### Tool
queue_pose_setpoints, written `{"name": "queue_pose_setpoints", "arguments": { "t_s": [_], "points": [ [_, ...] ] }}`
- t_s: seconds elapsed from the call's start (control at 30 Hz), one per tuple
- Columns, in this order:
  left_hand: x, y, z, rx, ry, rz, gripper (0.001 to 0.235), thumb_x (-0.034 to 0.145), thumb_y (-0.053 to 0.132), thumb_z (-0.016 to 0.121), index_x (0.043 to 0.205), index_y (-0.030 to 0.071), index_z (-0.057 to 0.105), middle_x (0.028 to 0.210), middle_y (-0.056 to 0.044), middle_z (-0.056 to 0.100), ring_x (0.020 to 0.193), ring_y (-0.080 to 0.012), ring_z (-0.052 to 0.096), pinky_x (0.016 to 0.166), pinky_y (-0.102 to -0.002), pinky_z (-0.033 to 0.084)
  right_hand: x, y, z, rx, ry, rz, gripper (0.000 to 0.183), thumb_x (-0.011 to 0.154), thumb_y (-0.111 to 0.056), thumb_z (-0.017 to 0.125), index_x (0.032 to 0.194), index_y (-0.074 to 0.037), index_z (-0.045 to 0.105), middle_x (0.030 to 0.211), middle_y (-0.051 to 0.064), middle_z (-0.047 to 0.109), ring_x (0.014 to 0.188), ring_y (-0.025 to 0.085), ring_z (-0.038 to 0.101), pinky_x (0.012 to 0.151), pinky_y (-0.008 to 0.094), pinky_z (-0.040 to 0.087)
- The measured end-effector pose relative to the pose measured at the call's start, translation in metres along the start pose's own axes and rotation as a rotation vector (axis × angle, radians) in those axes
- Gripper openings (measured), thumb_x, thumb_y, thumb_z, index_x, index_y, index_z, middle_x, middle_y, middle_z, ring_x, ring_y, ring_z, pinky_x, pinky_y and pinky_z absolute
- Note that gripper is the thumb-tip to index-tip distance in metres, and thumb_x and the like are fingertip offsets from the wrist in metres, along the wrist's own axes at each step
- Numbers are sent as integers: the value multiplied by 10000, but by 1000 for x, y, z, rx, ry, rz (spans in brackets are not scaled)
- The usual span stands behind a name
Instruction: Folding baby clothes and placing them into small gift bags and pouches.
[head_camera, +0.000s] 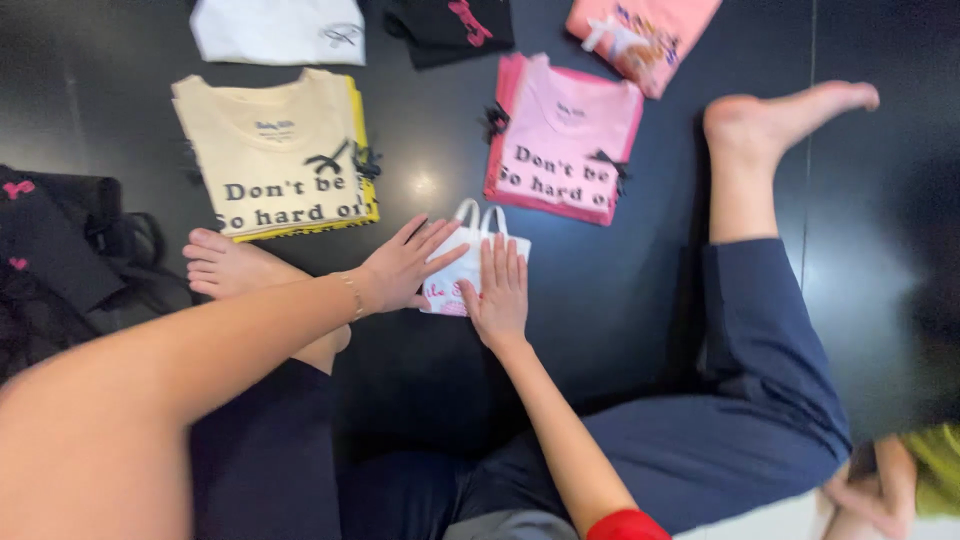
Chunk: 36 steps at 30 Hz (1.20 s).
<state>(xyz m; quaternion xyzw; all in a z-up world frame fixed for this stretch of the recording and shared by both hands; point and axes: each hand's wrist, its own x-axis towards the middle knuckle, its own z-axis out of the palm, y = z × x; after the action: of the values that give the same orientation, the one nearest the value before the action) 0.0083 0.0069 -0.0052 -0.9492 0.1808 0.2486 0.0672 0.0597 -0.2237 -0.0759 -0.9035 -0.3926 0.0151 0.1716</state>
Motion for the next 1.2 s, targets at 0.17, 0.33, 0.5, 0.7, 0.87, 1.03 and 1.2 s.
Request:
{"name": "queue_pose_setpoints", "arguments": {
  "t_s": [0.17,0.33,0.5,0.7,0.87,1.03,1.2],
  "points": [
    [-81,-65,-4,-263,565,-194,975,759,489,782,1550,66,401,1546,-296,394,1469,-408,373,1185,-608,271,-12,-4,-4,-36,33,-54,757,1003,-501,555,1586,-59,362,1629,233,339,1510,446,276,1232,551,203],
    [-226,-109,13,-212,706,-798,696,726,123,782,1356,-55,546,1377,-273,459,1140,-466,433,1040,-533,371,-1,-33,-36,146,-102,-213,704,970,-395,591,1550,-43,406,1660,226,274,1555,407,219,1259,554,118],
    [-318,-88,176,-62,525,-1212,659,821,197,830,1328,-154,598,1323,-376,499,1189,-509,446,1129,-594,222,33,-31,-29,135,-232,-381,770,973,-406,566,1596,-29,316,1689,210,213,1584,379,137,1245,622,-15],
    [-329,-65,161,-921,46,-1505,1069,887,729,552,1661,65,231,1635,-369,273,1540,-473,232,1171,-730,100,156,-52,-29,170,49,-534,655,1004,-285,650,1559,-20,426,1653,273,260,1523,452,247,1225,562,210],
    [-287,-79,134,-906,164,-1752,1076,947,729,563,1564,-128,355,1628,-408,213,1541,-479,172,1180,-667,-6,185,-100,-47,296,144,-431,617,1039,-157,686,1575,-38,406,1673,203,214,1548,401,196,1255,501,238],
    [-273,-110,255,-631,324,-1638,654,1057,303,627,1531,11,282,1374,-374,428,1178,-480,550,935,-607,473,142,-125,-58,416,12,-412,557,1024,-136,650,1540,-68,451,1651,208,281,1530,408,239,1234,524,265],
    [-301,-167,266,-227,699,-1671,358,1118,269,507,834,98,641,712,-119,679,669,-350,725,670,-460,558,120,-102,-79,451,-13,-374,453,1014,-162,669,1450,-99,562,1655,167,322,1526,370,284,1217,478,300]
  ]
}}
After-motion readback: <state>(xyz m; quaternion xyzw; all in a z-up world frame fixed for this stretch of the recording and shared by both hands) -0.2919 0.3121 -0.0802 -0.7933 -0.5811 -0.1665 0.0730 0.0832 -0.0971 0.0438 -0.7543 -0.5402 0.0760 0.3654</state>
